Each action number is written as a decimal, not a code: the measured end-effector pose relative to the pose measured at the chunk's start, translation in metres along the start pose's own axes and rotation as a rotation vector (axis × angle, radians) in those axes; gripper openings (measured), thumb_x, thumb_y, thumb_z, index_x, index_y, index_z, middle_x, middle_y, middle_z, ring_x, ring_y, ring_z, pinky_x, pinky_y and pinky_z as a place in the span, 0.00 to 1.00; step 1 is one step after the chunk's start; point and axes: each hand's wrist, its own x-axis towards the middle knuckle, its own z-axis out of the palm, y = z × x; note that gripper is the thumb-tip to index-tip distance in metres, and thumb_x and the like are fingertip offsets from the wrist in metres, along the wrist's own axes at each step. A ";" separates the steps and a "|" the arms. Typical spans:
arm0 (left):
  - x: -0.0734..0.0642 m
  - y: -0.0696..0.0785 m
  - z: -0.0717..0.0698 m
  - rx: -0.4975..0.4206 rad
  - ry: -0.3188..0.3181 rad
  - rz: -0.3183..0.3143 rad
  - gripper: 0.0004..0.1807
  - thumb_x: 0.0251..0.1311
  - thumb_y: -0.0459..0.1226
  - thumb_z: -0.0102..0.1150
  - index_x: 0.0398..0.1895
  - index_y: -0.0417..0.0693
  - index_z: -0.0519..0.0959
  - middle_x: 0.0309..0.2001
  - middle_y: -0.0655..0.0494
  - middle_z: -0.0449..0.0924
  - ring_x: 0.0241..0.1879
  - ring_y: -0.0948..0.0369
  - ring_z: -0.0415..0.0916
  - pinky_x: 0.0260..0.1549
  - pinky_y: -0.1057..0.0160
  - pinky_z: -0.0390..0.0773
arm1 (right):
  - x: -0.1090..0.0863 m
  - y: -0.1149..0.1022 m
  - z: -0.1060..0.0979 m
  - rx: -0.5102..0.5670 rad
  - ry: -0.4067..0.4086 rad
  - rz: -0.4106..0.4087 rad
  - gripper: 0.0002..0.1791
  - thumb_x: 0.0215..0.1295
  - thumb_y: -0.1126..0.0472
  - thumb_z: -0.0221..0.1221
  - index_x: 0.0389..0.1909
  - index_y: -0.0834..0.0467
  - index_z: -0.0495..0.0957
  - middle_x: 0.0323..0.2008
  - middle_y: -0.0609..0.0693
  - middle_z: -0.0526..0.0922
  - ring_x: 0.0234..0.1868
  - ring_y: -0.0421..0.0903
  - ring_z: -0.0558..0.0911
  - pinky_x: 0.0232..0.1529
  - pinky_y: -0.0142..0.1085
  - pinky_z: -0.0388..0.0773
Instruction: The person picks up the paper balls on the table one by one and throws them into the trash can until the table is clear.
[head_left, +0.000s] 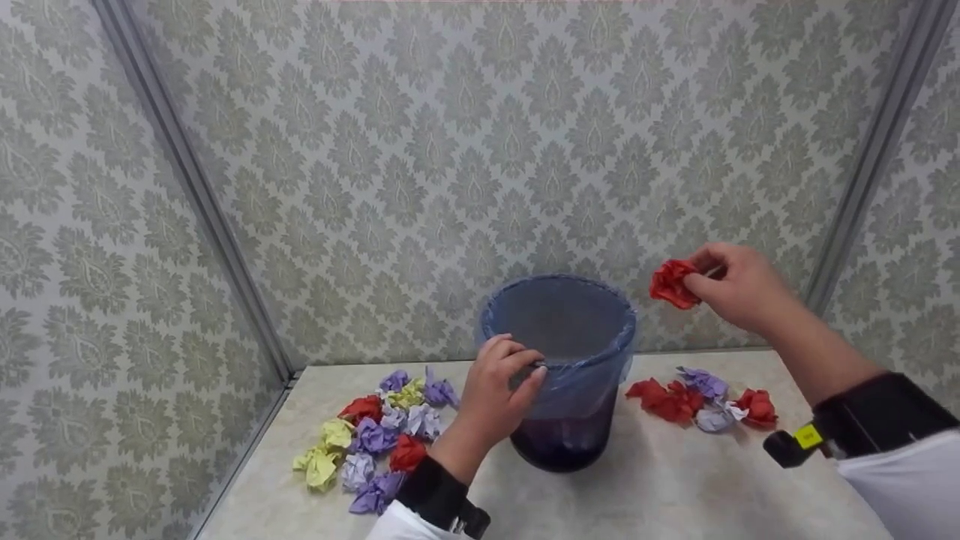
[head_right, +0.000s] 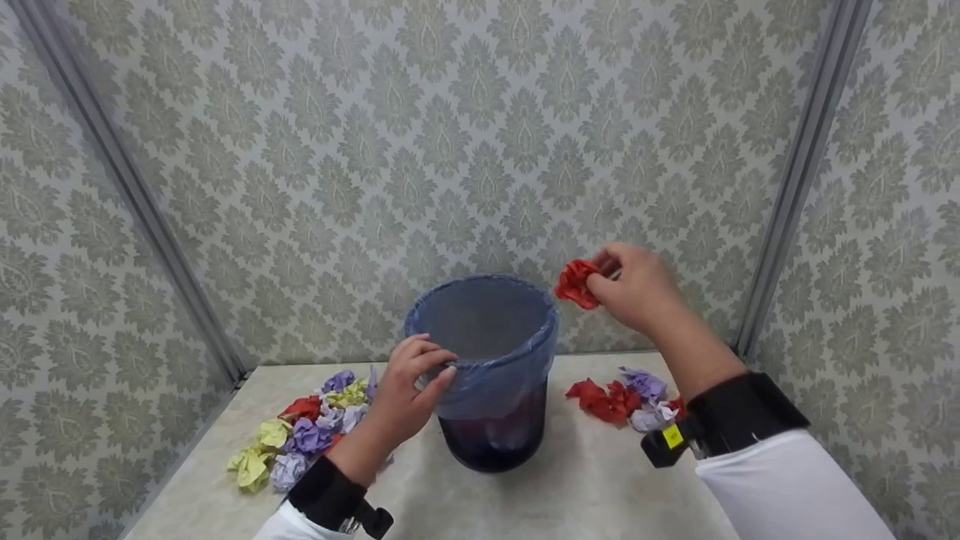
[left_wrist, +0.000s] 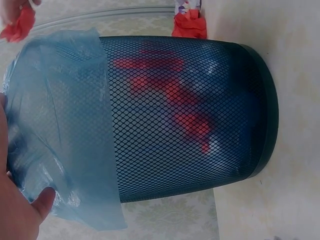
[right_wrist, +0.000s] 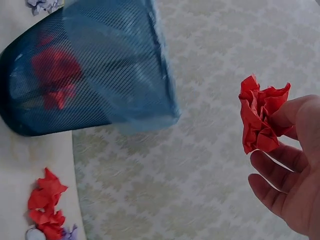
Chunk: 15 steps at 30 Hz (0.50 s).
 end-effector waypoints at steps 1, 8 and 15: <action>0.000 0.000 0.000 0.001 0.001 -0.001 0.12 0.72 0.48 0.58 0.45 0.55 0.87 0.41 0.58 0.81 0.63 0.51 0.76 0.70 0.50 0.70 | 0.005 -0.008 0.001 0.000 -0.006 -0.013 0.16 0.75 0.53 0.55 0.52 0.61 0.80 0.46 0.61 0.85 0.45 0.55 0.84 0.36 0.37 0.79; 0.000 0.000 -0.002 0.006 -0.002 -0.007 0.12 0.72 0.49 0.58 0.46 0.55 0.87 0.42 0.58 0.81 0.64 0.52 0.75 0.69 0.49 0.70 | 0.033 -0.056 0.020 -0.027 -0.065 -0.056 0.15 0.73 0.54 0.56 0.51 0.59 0.81 0.45 0.59 0.85 0.44 0.54 0.86 0.37 0.38 0.81; -0.001 0.003 -0.002 0.017 -0.026 -0.042 0.12 0.70 0.48 0.60 0.47 0.55 0.87 0.43 0.58 0.81 0.65 0.52 0.74 0.68 0.47 0.72 | 0.053 -0.079 0.055 -0.078 -0.161 -0.072 0.12 0.72 0.57 0.56 0.49 0.58 0.81 0.43 0.58 0.86 0.41 0.53 0.86 0.39 0.43 0.83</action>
